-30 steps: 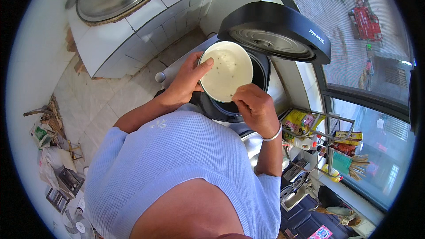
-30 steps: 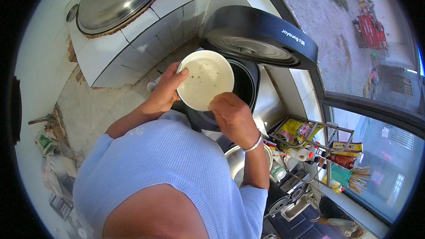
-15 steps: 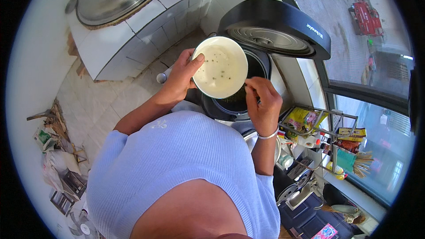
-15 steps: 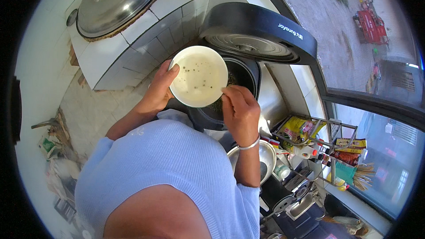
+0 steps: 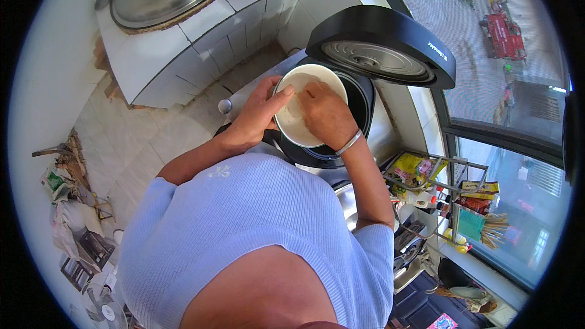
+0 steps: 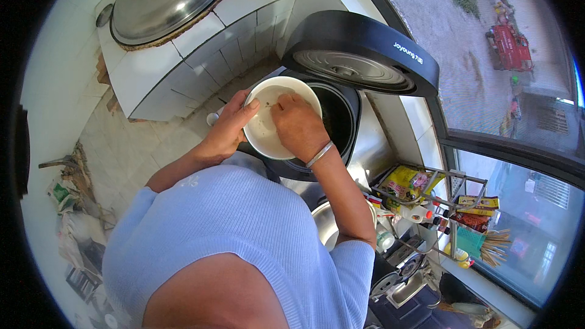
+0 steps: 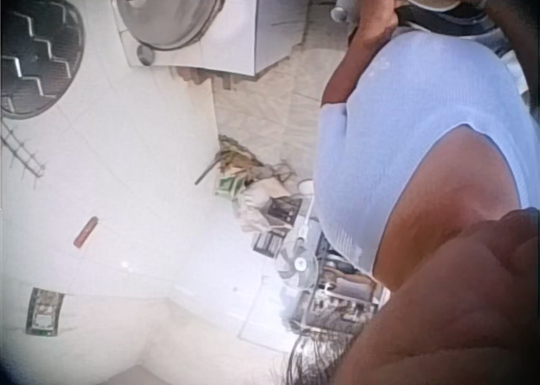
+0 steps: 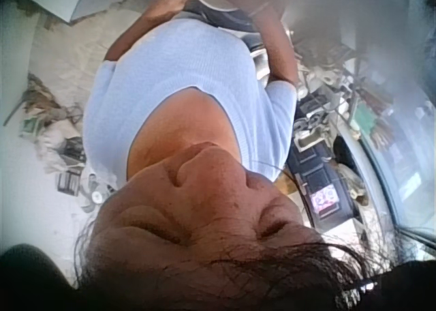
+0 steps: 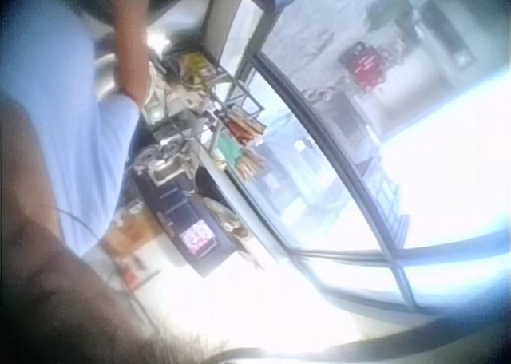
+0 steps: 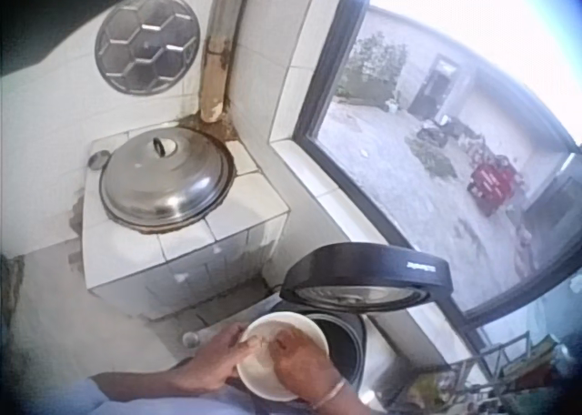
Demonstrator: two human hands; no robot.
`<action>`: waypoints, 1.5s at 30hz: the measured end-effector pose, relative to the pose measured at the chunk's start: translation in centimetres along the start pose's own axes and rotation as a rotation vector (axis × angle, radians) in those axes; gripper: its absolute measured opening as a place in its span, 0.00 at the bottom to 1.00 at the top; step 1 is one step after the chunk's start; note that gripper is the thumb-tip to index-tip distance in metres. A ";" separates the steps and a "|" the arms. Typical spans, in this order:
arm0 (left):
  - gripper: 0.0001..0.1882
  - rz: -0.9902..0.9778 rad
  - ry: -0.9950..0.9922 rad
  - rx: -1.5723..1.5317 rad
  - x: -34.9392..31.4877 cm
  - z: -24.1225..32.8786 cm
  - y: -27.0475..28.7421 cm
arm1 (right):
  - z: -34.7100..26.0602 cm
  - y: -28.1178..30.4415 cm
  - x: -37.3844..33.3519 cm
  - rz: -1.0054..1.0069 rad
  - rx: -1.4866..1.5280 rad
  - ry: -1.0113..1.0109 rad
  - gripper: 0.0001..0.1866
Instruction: The person moves a pressure cooker and a rice cooker in the kitchen. They rinse the inner pot of the rice cooker under a tap and then pour green mung beans from a bowl into the pot. The person then washes the beans in the pot under running water and transfers them into the rice cooker.
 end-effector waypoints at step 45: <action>0.33 -0.008 -0.011 -0.064 0.3 0.7 0.0 | -3.0 5.8 -3.1 0.130 0.666 -0.300 0.13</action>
Point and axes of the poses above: each hand's wrist, its own x-axis towards the middle knuckle, its own y-axis out of the back of the hand, z = x × y, the point moved 2 cm from there along x, towards the middle knuckle, and after that the axes turned 8 degrees about z, right-handed, at the moved point
